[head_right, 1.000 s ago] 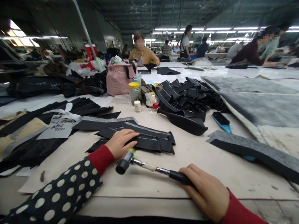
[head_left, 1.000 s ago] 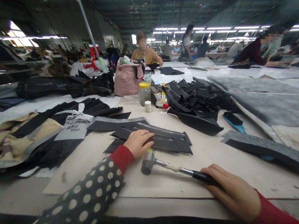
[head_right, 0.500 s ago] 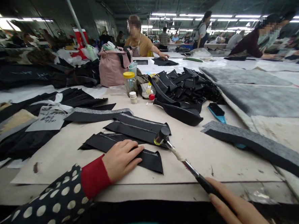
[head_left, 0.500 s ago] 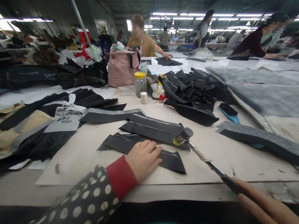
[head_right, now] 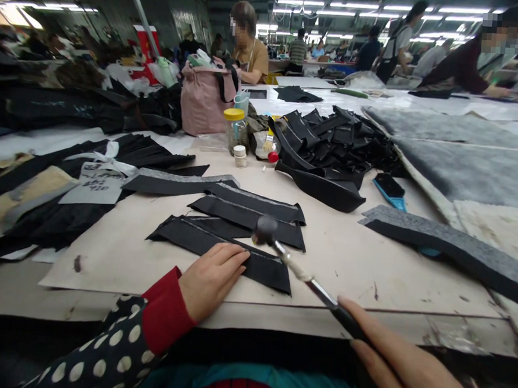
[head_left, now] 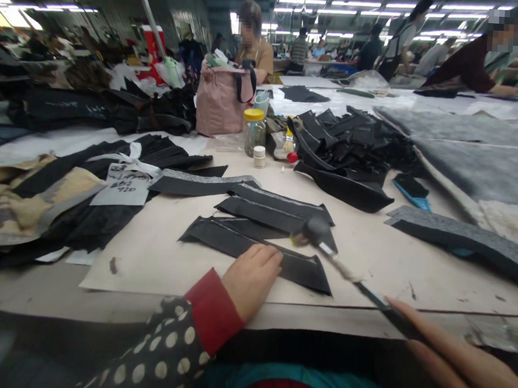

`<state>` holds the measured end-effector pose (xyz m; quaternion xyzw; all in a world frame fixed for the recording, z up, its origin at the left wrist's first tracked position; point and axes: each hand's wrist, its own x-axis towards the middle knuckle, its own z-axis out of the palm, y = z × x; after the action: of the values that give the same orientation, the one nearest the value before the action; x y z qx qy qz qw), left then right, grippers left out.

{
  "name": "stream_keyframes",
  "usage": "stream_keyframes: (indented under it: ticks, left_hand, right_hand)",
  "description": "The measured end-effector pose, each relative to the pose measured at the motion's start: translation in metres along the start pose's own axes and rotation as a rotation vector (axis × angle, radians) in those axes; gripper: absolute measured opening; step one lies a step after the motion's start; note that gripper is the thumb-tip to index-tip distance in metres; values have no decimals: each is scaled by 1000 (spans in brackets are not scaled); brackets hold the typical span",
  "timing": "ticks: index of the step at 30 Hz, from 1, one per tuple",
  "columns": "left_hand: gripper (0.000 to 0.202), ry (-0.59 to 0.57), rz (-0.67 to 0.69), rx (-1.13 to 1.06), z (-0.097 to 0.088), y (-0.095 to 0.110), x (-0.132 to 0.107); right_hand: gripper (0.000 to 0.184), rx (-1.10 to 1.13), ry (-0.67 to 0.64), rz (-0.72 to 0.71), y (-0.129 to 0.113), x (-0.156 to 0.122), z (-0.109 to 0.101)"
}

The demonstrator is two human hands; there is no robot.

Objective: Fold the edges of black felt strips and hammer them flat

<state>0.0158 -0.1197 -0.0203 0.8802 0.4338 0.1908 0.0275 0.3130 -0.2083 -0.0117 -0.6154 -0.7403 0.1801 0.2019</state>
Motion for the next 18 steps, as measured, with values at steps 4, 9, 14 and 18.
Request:
stream_keyframes:
  ticks: [4, 9, 14, 18]
  left_hand:
    - [17, 21, -20, -2, 0, 1, -4]
    - [15, 86, -21, -18, 0, 6, -11]
    - [16, 101, -54, -27, 0, 8, -18]
    - [18, 106, -78, -28, -2, 9, -23]
  right_hand:
    - [41, 2, -85, -17, -15, 9, 1]
    - [49, -69, 4, -38, -13, 19, -9]
    - [47, -63, -207, -171, -4, 28, 1]
    - [49, -58, -57, -97, -13, 27, -5]
